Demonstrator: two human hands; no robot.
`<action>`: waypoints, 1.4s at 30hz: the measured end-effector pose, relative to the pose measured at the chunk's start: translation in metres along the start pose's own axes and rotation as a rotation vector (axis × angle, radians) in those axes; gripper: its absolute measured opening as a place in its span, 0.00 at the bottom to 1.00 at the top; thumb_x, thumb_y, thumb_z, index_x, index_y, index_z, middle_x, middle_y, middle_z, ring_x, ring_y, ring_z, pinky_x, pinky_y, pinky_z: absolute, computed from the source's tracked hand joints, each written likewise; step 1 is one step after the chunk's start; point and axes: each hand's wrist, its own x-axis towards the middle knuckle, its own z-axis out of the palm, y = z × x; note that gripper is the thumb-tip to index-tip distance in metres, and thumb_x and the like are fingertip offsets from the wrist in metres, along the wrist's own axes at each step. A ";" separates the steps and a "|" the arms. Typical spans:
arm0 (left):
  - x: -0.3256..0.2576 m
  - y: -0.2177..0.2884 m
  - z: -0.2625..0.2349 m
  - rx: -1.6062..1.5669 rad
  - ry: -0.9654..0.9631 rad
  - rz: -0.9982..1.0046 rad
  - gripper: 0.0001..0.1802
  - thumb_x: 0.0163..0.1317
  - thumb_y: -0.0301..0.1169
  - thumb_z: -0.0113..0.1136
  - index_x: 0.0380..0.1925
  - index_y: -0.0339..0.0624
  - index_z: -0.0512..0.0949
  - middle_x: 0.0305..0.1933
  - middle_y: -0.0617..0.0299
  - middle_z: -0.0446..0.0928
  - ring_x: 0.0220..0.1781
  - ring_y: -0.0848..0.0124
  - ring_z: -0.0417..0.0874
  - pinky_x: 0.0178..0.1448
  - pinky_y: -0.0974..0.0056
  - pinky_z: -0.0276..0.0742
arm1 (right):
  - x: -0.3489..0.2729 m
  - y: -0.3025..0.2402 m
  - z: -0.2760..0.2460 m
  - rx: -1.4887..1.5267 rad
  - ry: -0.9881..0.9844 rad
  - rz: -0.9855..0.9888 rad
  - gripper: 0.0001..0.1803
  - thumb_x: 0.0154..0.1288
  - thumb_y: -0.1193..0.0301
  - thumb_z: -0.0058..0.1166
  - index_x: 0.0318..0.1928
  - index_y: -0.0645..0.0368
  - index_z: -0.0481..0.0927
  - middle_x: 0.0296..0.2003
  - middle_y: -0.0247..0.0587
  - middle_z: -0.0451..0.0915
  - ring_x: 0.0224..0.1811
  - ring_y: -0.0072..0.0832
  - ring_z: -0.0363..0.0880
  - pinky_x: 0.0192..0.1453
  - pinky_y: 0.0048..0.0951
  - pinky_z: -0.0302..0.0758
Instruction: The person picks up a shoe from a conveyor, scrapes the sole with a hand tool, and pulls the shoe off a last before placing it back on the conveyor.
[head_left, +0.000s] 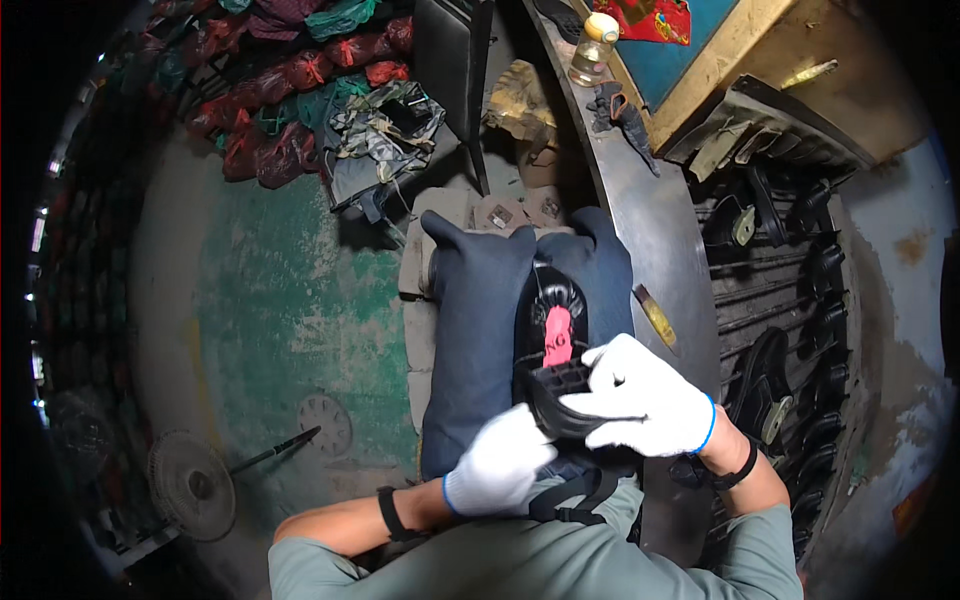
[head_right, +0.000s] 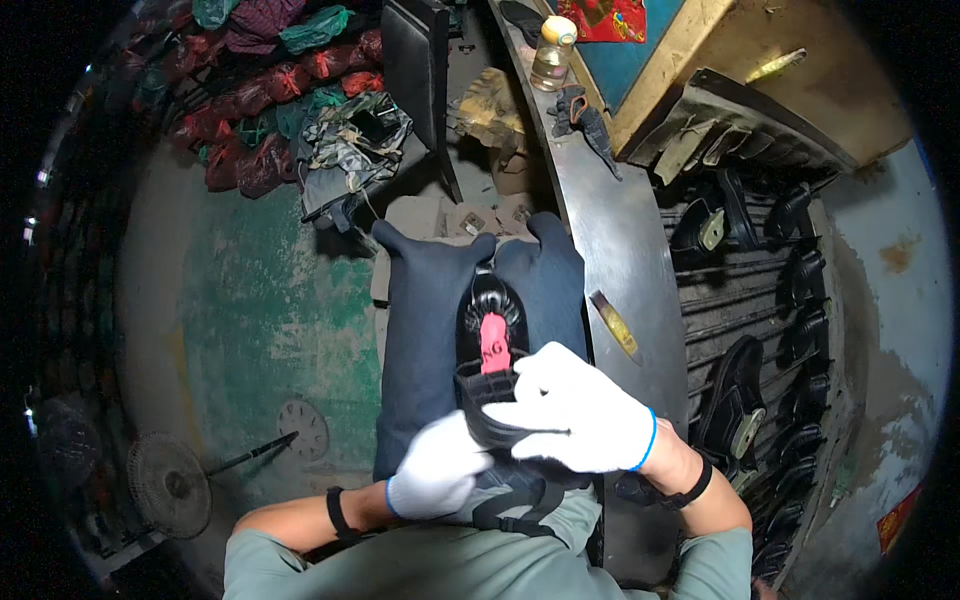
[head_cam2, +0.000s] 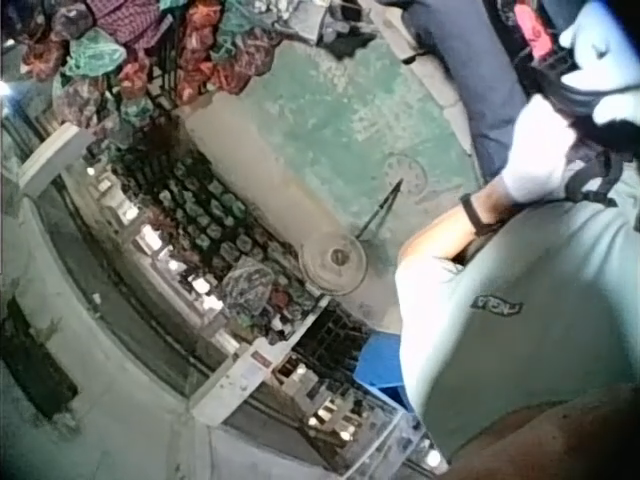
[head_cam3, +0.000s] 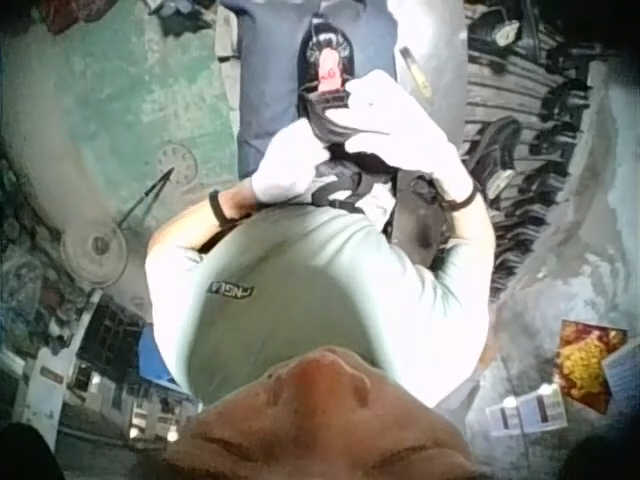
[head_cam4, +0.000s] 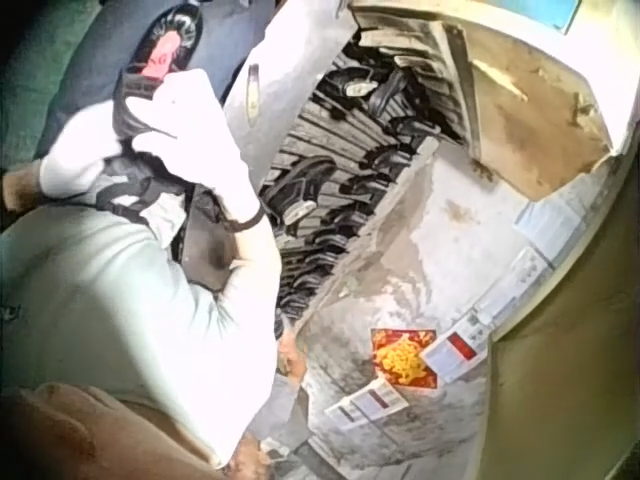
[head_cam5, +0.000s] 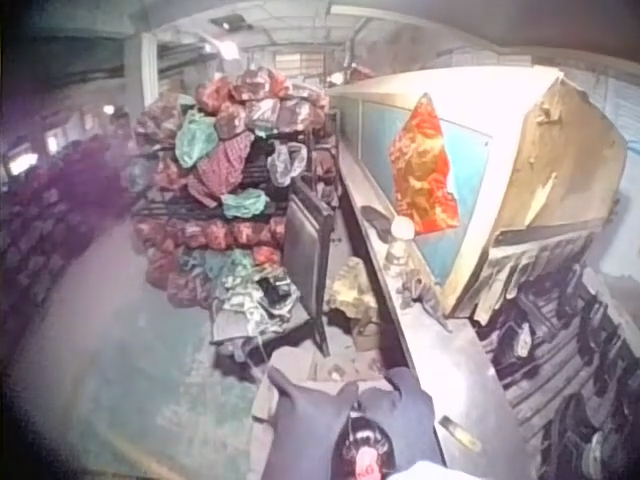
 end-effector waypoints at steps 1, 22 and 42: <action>-0.003 0.000 -0.022 -0.159 0.005 -0.223 0.29 0.62 0.36 0.75 0.61 0.34 0.83 0.64 0.44 0.81 0.71 0.45 0.82 0.79 0.41 0.77 | 0.002 0.003 -0.004 0.014 -0.021 -0.012 0.29 0.63 0.61 0.79 0.65 0.52 0.92 0.45 0.38 0.79 0.53 0.45 0.75 0.65 0.46 0.78; 0.094 -0.066 -0.118 -0.591 0.139 -0.960 0.35 0.57 0.43 0.89 0.55 0.32 0.82 0.37 0.54 0.87 0.38 0.64 0.88 0.46 0.59 0.86 | 0.038 0.032 0.011 0.129 0.372 0.870 0.43 0.61 0.66 0.84 0.74 0.61 0.78 0.26 0.34 0.82 0.28 0.22 0.81 0.38 0.28 0.81; 0.045 0.056 -0.086 -0.401 0.754 -0.402 0.64 0.49 0.45 0.94 0.80 0.28 0.66 0.73 0.39 0.75 0.75 0.44 0.81 0.78 0.48 0.78 | -0.003 -0.067 0.067 0.541 0.842 0.395 0.39 0.57 0.71 0.81 0.67 0.63 0.76 0.57 0.45 0.78 0.63 0.35 0.80 0.72 0.39 0.76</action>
